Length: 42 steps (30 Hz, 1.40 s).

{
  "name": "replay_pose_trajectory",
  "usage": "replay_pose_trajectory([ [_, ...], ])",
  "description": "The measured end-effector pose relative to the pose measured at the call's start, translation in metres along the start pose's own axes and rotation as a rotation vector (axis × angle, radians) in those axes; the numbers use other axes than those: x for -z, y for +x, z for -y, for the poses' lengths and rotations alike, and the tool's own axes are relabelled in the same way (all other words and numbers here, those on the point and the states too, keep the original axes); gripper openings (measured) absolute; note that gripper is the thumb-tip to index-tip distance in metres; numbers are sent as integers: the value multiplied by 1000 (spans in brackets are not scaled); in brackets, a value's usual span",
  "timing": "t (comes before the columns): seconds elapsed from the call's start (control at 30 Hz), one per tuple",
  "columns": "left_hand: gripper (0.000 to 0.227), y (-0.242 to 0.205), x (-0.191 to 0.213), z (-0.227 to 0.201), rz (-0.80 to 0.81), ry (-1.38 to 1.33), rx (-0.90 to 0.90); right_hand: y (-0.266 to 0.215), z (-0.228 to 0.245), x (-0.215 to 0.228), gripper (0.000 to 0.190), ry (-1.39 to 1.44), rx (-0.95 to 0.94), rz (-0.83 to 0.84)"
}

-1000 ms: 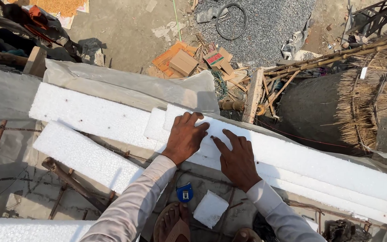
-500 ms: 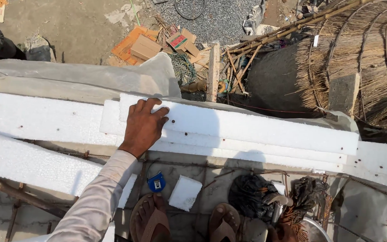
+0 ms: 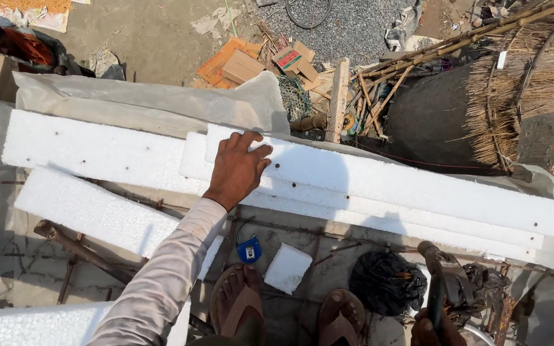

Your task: Measuring, placing, and nailing styrofoam insulation boards onto a concrete structure at a construction site.

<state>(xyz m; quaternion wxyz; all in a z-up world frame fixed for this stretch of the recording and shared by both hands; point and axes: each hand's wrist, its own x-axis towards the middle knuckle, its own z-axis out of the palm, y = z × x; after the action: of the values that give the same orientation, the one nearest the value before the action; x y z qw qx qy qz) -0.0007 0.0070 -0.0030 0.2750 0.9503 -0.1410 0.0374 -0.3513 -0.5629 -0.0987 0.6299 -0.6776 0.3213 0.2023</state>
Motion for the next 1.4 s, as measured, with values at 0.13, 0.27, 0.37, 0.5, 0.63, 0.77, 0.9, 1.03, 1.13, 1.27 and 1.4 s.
replay_pose_trajectory([
  [0.13, 21, 0, 3, -3, -20, -9, -7, -24, 213, -174, 49, -339, -12, 106],
  [0.27, 23, 0, 4, -4, 7, -13, 10, 15, 235, -239, 48, -473, 192, 349],
  [0.37, 23, 0, 6, -6, -50, -23, 16, 20, 256, -282, 45, -370, 239, 417],
  [0.5, 25, 0, 10, -8, -24, -52, 9, 47, 253, -307, 44, -376, 351, 425],
  [0.63, 27, 0, 9, -8, -36, -75, 13, 49, 265, -315, 47, -459, 374, 413],
  [0.77, 27, -3, 9, -6, -78, -80, -20, 20, 301, -314, 44, -403, 373, 406],
  [0.9, 27, -1, 9, -5, -49, -87, -7, 33, 276, -311, 45, -484, 599, 384],
  [1.03, 26, 2, 11, -5, -14, -86, 10, 56, 251, -311, 48, -657, 521, 331],
  [1.13, 25, -1, 9, -4, -56, -88, -30, 46, 284, -319, 48, -553, 480, 358],
  [1.27, 25, 2, 12, -5, -48, -78, -23, 30, 288, -314, 47, -451, 573, 363],
  [1.4, 24, -1, 9, -9, -25, -101, 14, 57, 244, -308, 48, -576, 609, 309],
])
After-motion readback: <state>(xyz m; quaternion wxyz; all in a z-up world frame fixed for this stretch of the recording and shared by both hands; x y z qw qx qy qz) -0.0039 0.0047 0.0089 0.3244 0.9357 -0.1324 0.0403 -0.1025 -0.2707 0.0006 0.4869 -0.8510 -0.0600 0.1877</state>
